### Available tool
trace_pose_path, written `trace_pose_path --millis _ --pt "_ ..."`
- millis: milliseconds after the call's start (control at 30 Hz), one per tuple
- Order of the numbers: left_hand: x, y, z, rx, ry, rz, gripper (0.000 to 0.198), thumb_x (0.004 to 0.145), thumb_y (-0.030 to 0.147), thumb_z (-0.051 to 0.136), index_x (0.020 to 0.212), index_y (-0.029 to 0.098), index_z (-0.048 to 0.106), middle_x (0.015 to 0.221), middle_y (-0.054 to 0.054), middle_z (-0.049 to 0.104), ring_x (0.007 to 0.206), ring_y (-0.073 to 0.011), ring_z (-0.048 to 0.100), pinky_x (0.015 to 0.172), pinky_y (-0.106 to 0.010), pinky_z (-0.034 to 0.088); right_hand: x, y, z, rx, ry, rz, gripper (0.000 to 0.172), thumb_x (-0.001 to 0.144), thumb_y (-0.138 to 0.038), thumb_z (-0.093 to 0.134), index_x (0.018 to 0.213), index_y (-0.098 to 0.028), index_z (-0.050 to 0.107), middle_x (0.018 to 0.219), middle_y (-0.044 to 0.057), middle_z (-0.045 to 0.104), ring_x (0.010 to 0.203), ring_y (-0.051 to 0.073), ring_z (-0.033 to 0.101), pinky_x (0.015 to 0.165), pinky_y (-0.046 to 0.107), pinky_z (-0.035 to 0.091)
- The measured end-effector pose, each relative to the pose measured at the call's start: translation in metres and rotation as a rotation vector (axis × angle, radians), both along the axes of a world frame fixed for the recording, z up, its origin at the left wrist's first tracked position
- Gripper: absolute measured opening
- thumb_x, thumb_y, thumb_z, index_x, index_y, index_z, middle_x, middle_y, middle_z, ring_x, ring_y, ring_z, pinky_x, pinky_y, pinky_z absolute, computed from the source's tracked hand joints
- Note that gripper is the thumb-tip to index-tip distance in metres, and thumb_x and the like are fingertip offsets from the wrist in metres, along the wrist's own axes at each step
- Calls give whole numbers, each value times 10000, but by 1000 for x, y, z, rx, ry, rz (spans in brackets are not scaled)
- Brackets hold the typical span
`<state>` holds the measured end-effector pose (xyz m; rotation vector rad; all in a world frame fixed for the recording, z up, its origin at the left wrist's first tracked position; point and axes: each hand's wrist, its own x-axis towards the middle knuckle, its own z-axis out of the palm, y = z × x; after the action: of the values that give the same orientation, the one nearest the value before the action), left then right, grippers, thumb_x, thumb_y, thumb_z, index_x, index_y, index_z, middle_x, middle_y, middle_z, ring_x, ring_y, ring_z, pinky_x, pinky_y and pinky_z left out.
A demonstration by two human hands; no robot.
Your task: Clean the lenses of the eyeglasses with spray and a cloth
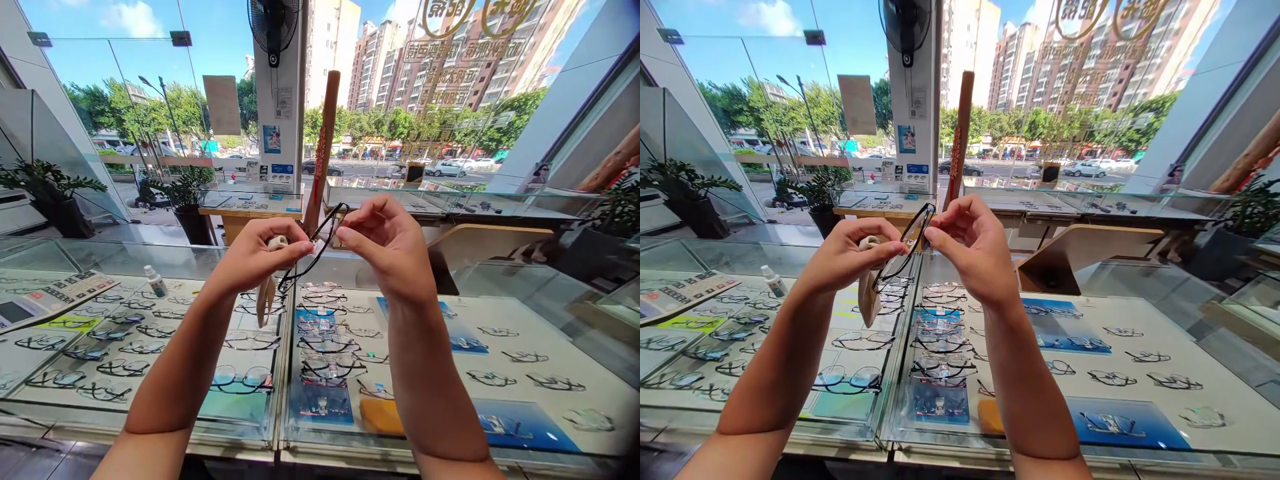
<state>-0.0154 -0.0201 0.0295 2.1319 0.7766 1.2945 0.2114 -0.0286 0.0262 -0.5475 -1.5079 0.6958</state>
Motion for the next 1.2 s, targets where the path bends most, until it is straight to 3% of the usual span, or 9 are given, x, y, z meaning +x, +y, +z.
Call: trace_pose_path --millis 233,467,700,1200 --pt "0 0 4 78 42 14 270 899 418 838 788 180 774 725 -15 675 651 -116 533 607 -244 419 1 2 0 -2 33 6 370 769 -330 900 909 -281 561 909 -11 679 885 180 674 821 381 618" --pt "-6 0 5 82 86 37 292 910 445 825 799 179 774 723 -20 668 663 -128 531 608 -250 417 2 1 -1 -41 4 102 327 795 -284 917 898 -275 606 901 -17 696 864 166 673 855 385 588" --pt "-4 3 2 131 25 66 298 923 451 813 807 179 780 750 -39 701 658 -128 527 597 -261 403 1 2 -2 -60 -80 96 452 769 -426 945 882 -284 531 900 -14 694 869 186 678 844 405 587" --pt "6 1 -2 204 -76 153 258 921 404 818 801 183 763 781 -35 750 753 -157 663 723 -275 527 -11 1 -5 -61 -63 176 491 779 -381 944 857 -273 471 852 -37 688 785 152 618 771 361 525"
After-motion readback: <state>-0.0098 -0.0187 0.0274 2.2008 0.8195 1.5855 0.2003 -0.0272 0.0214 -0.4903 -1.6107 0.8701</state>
